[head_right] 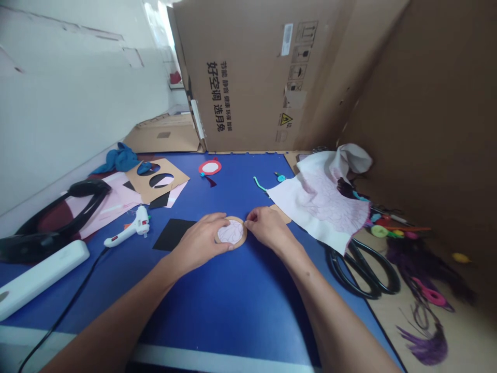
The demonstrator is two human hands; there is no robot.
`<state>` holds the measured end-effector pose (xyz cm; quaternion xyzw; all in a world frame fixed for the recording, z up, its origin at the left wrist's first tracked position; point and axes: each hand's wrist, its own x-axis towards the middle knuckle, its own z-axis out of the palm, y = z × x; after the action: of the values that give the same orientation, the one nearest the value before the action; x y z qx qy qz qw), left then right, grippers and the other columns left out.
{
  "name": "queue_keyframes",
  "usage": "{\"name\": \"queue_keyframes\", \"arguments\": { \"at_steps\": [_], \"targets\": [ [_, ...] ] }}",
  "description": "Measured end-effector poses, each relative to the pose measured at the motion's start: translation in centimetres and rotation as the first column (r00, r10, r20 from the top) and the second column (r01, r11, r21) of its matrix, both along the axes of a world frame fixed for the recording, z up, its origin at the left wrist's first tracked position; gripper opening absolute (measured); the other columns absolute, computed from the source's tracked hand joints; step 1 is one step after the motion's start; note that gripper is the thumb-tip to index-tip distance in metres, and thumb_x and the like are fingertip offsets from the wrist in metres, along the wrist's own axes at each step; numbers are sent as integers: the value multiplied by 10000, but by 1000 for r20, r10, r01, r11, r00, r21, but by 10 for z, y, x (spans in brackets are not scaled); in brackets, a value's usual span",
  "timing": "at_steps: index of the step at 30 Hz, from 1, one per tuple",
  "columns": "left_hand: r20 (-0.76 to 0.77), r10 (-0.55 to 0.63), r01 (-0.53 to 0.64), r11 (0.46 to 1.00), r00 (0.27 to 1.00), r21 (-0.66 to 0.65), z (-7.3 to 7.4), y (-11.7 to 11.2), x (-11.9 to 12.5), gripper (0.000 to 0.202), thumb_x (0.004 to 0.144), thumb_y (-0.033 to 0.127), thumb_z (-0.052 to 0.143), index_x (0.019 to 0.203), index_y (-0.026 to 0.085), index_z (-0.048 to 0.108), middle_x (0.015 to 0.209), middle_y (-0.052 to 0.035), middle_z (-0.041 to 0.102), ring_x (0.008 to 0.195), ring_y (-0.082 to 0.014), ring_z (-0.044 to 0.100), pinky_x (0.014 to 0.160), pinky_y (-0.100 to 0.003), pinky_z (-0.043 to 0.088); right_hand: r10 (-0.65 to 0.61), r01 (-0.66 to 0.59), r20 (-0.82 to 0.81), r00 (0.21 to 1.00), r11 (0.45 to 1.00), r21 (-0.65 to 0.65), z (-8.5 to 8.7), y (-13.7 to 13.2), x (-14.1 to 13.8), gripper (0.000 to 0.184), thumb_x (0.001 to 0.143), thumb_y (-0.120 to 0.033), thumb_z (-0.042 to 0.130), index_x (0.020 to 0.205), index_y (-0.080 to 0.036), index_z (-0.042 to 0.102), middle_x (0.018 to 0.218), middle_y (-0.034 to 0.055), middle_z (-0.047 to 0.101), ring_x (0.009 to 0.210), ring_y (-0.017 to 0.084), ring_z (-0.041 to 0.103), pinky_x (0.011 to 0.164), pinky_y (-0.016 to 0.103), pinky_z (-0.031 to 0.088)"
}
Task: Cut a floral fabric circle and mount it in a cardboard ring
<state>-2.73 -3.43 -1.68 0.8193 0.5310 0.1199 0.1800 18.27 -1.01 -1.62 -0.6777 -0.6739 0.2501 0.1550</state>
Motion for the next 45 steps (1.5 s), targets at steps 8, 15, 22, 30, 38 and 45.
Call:
{"name": "queue_keyframes", "arguments": {
  "at_steps": [8, 15, 22, 30, 38, 45],
  "targets": [
    [-24, 13, -12, 1000, 1000, 15, 0, 0, 2, 309, 830, 278, 838, 1130, 226, 782, 1361, -110, 719, 1300, -334, 636, 1099, -438, 504, 16, -17, 48, 999, 999, 28, -2, 0, -3, 140, 912, -272, 733, 921, -228, 865, 818, 36, 814, 760, 192, 712, 580, 257, 374],
    [-49, -1, 3, 999, 999, 41, -3, -1, 2, 328, 847, 313, 842, 1152, 217, 767, 1385, -108, 700, 1304, -339, 630, 1086, -449, 517, 30, -31, 90, 995, 999, 19, 0, -2, -2, 234, 948, -323, 664, 916, -219, 871, 791, 66, 804, 763, 212, 710, 590, 280, 356],
    [-40, 1, 1, 999, 999, 44, -8, -1, 1, 315, 856, 311, 830, 1151, 229, 756, 1383, -98, 689, 1314, -329, 617, 1081, -441, 513, 41, -40, 83, 996, 999, -22, -3, 0, -3, 245, 954, -343, 644, 928, -210, 848, 827, 77, 804, 774, 225, 709, 615, 290, 366],
    [-43, 4, -3, 1000, 999, 29, -6, -2, 2, 293, 866, 323, 821, 1133, 229, 747, 1385, -96, 683, 1308, -329, 618, 1068, -448, 521, 26, -26, 26, 999, 1000, -9, -4, -1, -5, 222, 949, -319, 643, 893, -198, 821, 778, 55, 781, 715, 202, 675, 600, 285, 360],
    [-56, -8, 9, 999, 998, 32, -4, -2, 2, 298, 877, 310, 808, 1155, 223, 744, 1376, -97, 684, 1305, -328, 622, 1081, -462, 517, -8, 9, -40, 999, 1000, 27, -4, -1, -4, 222, 939, -340, 649, 893, -199, 814, 734, 39, 767, 666, 190, 661, 584, 281, 357],
    [-59, -4, 5, 1000, 998, 29, -4, -3, 2, 295, 880, 312, 802, 1153, 223, 738, 1377, -97, 683, 1299, -318, 622, 1065, -448, 519, 34, -37, -152, 988, 999, -19, -9, 2, -1, 265, 933, -326, 618, 950, -184, 841, 695, 23, 746, 648, 181, 651, 586, 272, 386]
  ]
}}
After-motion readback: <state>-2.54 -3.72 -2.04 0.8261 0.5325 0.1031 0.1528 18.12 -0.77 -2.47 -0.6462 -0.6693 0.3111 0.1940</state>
